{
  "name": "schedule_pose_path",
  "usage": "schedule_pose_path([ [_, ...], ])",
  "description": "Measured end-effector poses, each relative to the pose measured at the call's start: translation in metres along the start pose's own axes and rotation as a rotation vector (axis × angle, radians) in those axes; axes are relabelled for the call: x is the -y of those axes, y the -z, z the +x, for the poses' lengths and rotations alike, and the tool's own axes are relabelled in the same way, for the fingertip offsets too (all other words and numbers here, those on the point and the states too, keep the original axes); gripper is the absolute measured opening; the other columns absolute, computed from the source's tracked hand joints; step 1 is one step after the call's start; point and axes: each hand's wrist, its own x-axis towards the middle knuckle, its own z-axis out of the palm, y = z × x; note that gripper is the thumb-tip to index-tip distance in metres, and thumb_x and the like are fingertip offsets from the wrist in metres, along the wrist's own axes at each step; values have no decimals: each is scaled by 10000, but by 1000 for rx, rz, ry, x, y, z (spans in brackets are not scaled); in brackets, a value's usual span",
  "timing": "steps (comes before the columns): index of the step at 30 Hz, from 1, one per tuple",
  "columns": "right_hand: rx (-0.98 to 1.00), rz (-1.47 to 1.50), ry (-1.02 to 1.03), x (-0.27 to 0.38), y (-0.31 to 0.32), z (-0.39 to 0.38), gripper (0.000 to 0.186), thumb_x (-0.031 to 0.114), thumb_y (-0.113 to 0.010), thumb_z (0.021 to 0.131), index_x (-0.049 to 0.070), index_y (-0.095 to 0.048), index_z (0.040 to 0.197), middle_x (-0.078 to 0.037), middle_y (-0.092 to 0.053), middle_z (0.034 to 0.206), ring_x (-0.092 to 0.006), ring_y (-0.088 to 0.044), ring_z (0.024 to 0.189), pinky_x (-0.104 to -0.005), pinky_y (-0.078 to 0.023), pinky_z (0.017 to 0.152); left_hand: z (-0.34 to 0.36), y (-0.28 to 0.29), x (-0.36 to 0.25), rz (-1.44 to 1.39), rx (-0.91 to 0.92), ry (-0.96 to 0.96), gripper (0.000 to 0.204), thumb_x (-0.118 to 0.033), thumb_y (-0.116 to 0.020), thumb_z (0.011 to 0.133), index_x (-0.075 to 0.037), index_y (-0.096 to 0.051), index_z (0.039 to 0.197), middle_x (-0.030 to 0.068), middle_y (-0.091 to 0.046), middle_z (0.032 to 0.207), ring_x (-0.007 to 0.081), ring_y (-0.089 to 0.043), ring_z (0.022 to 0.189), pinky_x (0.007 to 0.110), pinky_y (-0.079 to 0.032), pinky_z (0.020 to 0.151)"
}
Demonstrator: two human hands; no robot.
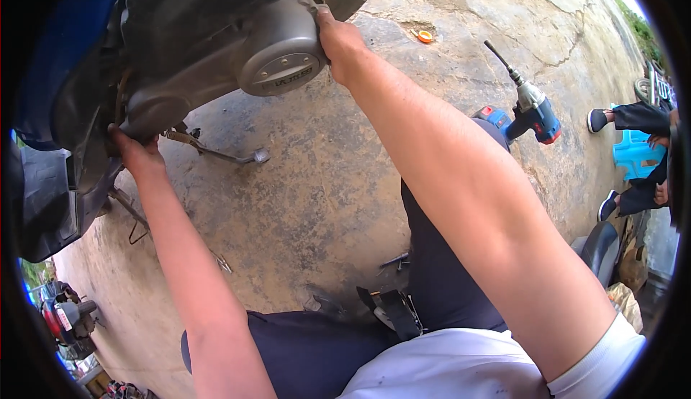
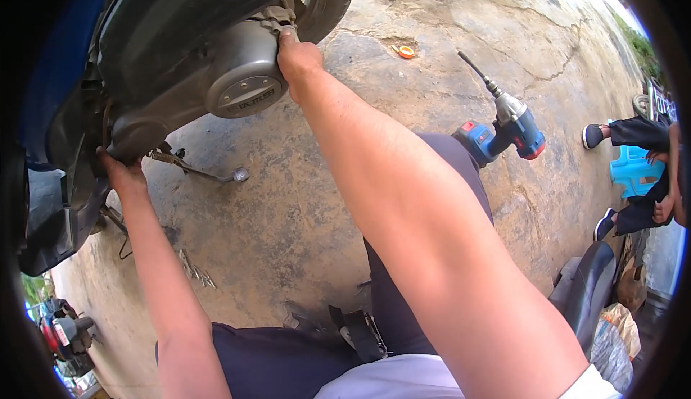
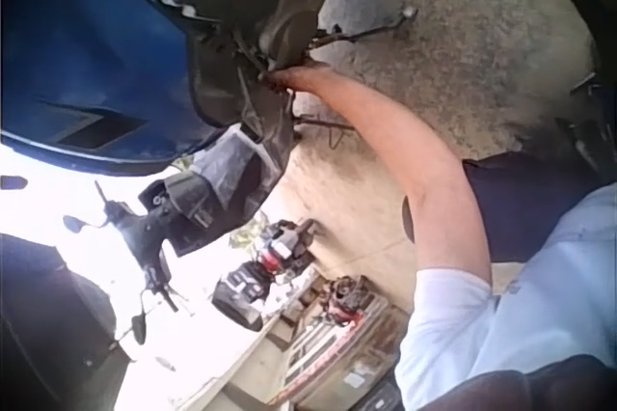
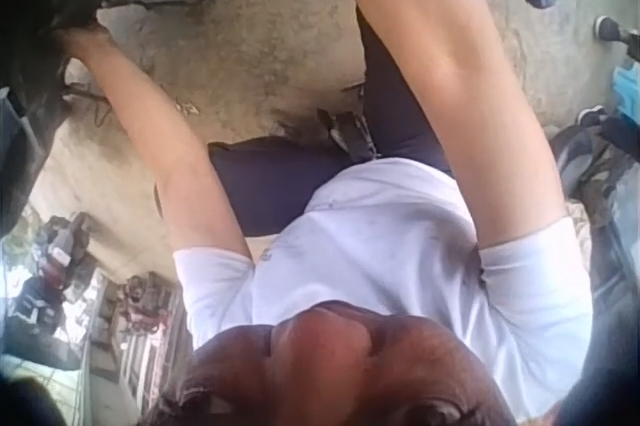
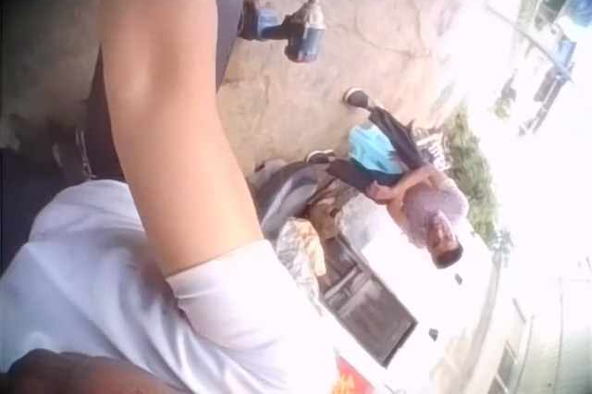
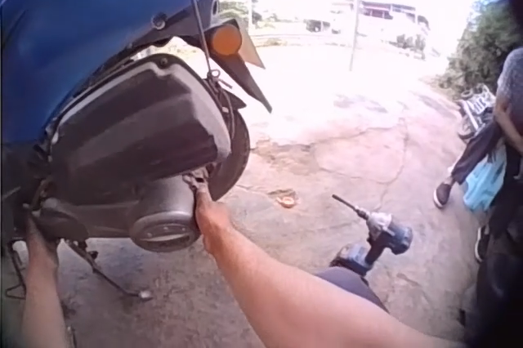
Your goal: Remove the side cover and internal components of a motorcycle engine using a power drill and hands.
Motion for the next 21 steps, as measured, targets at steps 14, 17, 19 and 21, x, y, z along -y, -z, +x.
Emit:
schedule_pose_path([
  [14, 151, 104, -15, 2, 10, 15, 557, 455, -535, 1060, 13, -553, 1399, -128, -658, 1321, -227, -666, 1134, -400, -543, 936, -9, -10, -6, -62, -31, 9, 687, -572, -593, 1000, -128, -421, 1496, 123, -523, 1475, 337, -573, 1299, 545, -566, 944],
  [17, 273, 192, -35, 13, 20, 52, 448, 421, -499, 1086, 84, -586, 1369, -96, -698, 1236, -179, -712, 1042, -386, -610, 836, -13, -23, 0, -51, 39, 6, 608, -548, -588, 1000, -106, -484, 1405, 105, -584, 1353, 274, -648, 1133, 415, -580, 733],
  [19, 280, 197, -20, 11, 26, 59, 450, 397, -452, 1104, 65, -555, 1389, -116, -677, 1286, -205, -699, 1100, -417, -583, 933, -14, -25, -1, -39, 42, 8, 606, -544, -588, 1000, -100, -488, 1399, 105, -592, 1337, 273, -651, 1119, 411, -577, 728],
  [21, 290, 173, 7, 7, 30, 68, 446, 400, -431, 1113, 80, -550, 1400, -110, -671, 1311, -215, -695, 1125, -425, -573, 988, -18, -28, 2, -7, 14, 20, 594, -530, -574, 1010, -73, -492, 1382, 110, -608, 1296, 268, -660, 1090, 405, -572, 719],
])
